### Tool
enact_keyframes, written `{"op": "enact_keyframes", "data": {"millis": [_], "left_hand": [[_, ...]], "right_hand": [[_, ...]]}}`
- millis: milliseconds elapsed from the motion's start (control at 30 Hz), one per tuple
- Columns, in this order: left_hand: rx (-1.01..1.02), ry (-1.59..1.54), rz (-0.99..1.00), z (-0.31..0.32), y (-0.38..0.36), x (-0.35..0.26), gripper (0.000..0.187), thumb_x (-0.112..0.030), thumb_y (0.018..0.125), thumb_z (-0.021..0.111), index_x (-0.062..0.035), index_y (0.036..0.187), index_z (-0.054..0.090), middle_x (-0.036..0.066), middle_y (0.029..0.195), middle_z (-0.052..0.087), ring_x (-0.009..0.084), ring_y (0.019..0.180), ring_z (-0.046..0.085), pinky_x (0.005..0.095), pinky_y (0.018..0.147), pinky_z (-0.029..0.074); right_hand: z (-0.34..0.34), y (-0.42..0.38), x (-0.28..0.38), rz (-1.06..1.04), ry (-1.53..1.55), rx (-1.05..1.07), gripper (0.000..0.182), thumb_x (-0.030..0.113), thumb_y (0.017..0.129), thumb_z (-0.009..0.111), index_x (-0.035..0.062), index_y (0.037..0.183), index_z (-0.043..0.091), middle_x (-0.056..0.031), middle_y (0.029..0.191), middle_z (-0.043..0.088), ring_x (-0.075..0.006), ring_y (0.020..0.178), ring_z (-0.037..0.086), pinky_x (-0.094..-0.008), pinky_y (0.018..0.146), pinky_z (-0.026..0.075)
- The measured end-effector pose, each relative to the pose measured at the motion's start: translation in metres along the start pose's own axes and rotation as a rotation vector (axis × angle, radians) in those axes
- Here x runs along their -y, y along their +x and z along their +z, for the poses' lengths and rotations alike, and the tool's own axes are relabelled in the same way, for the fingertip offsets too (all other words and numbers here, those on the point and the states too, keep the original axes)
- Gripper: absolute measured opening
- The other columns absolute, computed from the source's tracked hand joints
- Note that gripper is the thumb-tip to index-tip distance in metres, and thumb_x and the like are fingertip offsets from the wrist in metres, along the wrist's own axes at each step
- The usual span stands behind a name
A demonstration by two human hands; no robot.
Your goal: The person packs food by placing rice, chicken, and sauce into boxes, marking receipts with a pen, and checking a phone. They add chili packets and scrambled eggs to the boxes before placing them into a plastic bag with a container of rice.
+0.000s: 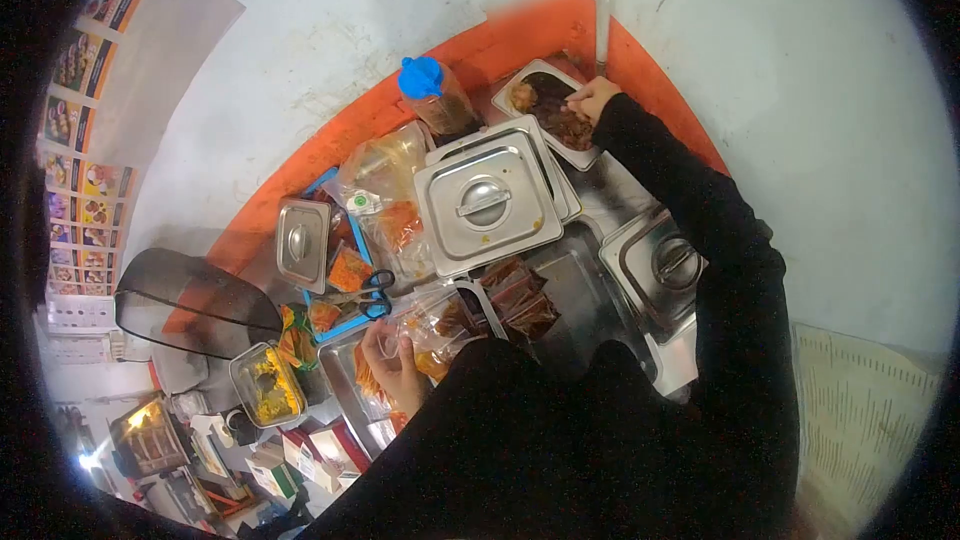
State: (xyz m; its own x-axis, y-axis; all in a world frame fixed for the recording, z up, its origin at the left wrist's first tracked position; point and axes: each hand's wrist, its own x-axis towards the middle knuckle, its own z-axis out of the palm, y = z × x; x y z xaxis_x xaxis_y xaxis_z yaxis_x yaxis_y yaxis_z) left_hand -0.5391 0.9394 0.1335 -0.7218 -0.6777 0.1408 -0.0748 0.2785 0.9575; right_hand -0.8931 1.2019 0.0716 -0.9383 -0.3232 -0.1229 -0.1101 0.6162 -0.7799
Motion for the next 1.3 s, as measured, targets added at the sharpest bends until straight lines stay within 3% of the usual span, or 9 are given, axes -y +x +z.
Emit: {"op": "enact_keyframes", "data": {"millis": [67, 167, 367, 600, 767, 867, 1000, 1033, 1300], "left_hand": [[0.024, 0.025, 0.012, -0.002, -0.001, -0.005, 0.038, -0.008, 0.074, 0.058, -0.0002, 0.106, 0.041, 0.008, 0.098, 0.044, 0.0177, 0.096, 0.040, 0.0285, 0.087, 0.028], [-0.005, -0.069, -0.022, -0.005, 0.000, -0.006, 0.039, -0.007, 0.073, 0.058, -0.0004, 0.107, 0.041, 0.008, 0.098, 0.044, 0.0178, 0.097, 0.040, 0.0289, 0.087, 0.028], [-0.006, -0.043, 0.033, -0.007, 0.017, -0.008, 0.041, -0.005, 0.071, 0.060, -0.0009, 0.107, 0.041, 0.007, 0.099, 0.044, 0.0181, 0.096, 0.042, 0.0295, 0.087, 0.029], [0.138, -0.167, 0.456, 0.090, 0.112, -0.087, 0.044, -0.011, 0.066, 0.067, -0.0007, 0.103, 0.045, 0.008, 0.100, 0.047, 0.0166, 0.092, 0.046, 0.0269, 0.080, 0.037], [0.391, -0.399, 0.390, 0.222, 0.177, -0.090, 0.041, -0.016, 0.064, 0.069, -0.0015, 0.096, 0.049, 0.007, 0.086, 0.054, 0.0150, 0.080, 0.051, 0.0252, 0.069, 0.041], [0.473, -0.317, 0.458, 0.267, 0.186, -0.079, 0.043, -0.019, 0.062, 0.070, -0.0026, 0.096, 0.049, 0.009, 0.085, 0.055, 0.0171, 0.078, 0.052, 0.0273, 0.068, 0.041], [0.412, -0.188, 0.524, 0.300, 0.185, -0.067, 0.046, -0.022, 0.059, 0.072, -0.0045, 0.096, 0.049, 0.011, 0.085, 0.056, 0.0222, 0.078, 0.053, 0.0310, 0.068, 0.042], [0.428, -0.195, 0.514, 0.304, 0.184, -0.066, 0.049, -0.025, 0.058, 0.072, -0.0053, 0.096, 0.048, 0.010, 0.085, 0.056, 0.0242, 0.079, 0.053, 0.0329, 0.069, 0.041], [0.321, -0.003, 0.612, 0.304, 0.182, -0.071, 0.053, -0.026, 0.058, 0.073, -0.0012, 0.098, 0.047, 0.013, 0.087, 0.058, 0.0235, 0.081, 0.056, 0.0318, 0.070, 0.043]], "right_hand": [[-0.002, -0.004, -0.003, 0.158, 0.440, 0.109, 0.014, 0.013, 0.074, 0.056, 0.0041, 0.081, 0.064, -0.0018, 0.050, 0.051, -0.0088, 0.039, 0.042, -0.0242, 0.037, 0.032], [-0.001, -0.010, 0.005, 0.140, 0.380, 0.092, 0.014, 0.010, 0.077, 0.053, 0.0001, 0.080, 0.063, 0.0019, 0.047, 0.044, -0.0047, 0.038, 0.032, -0.0217, 0.034, 0.023], [-0.004, -0.016, 0.007, 0.229, 0.497, 0.041, 0.015, 0.008, 0.077, 0.053, -0.0028, 0.083, 0.062, -0.0005, 0.049, 0.047, -0.0056, 0.037, 0.034, -0.0211, 0.035, 0.025], [-0.030, -0.028, 0.013, 0.078, 0.422, -0.065, 0.016, 0.008, 0.076, 0.053, -0.0028, 0.086, 0.061, -0.0018, 0.054, 0.050, -0.0071, 0.045, 0.040, -0.0215, 0.040, 0.029], [-0.103, -0.042, 0.052, -0.204, -0.027, -0.274, 0.018, 0.015, 0.074, 0.055, 0.0029, 0.085, 0.063, -0.0011, 0.053, 0.048, -0.0084, 0.048, 0.039, -0.0242, 0.046, 0.031], [-0.142, -0.054, 0.101, -0.156, 0.106, -0.115, 0.018, 0.016, 0.073, 0.056, 0.0061, 0.086, 0.063, -0.0004, 0.053, 0.048, -0.0099, 0.048, 0.039, -0.0252, 0.047, 0.033], [-0.131, -0.043, 0.112, -0.413, -0.267, -0.388, 0.018, 0.012, 0.075, 0.052, 0.0046, 0.090, 0.060, -0.0062, 0.056, 0.054, -0.0128, 0.047, 0.041, -0.0275, 0.049, 0.035], [-0.127, -0.046, 0.125, -0.310, -0.392, -0.366, 0.020, 0.012, 0.074, 0.051, 0.0098, 0.093, 0.059, -0.0140, 0.061, 0.055, -0.0204, 0.049, 0.049, -0.0317, 0.052, 0.039], [-0.092, -0.061, 0.135, -0.320, -0.876, -0.507, 0.021, 0.010, 0.074, 0.048, 0.0130, 0.091, 0.060, -0.0108, 0.069, 0.056, -0.0264, 0.064, 0.057, -0.0355, 0.056, 0.045]]}}
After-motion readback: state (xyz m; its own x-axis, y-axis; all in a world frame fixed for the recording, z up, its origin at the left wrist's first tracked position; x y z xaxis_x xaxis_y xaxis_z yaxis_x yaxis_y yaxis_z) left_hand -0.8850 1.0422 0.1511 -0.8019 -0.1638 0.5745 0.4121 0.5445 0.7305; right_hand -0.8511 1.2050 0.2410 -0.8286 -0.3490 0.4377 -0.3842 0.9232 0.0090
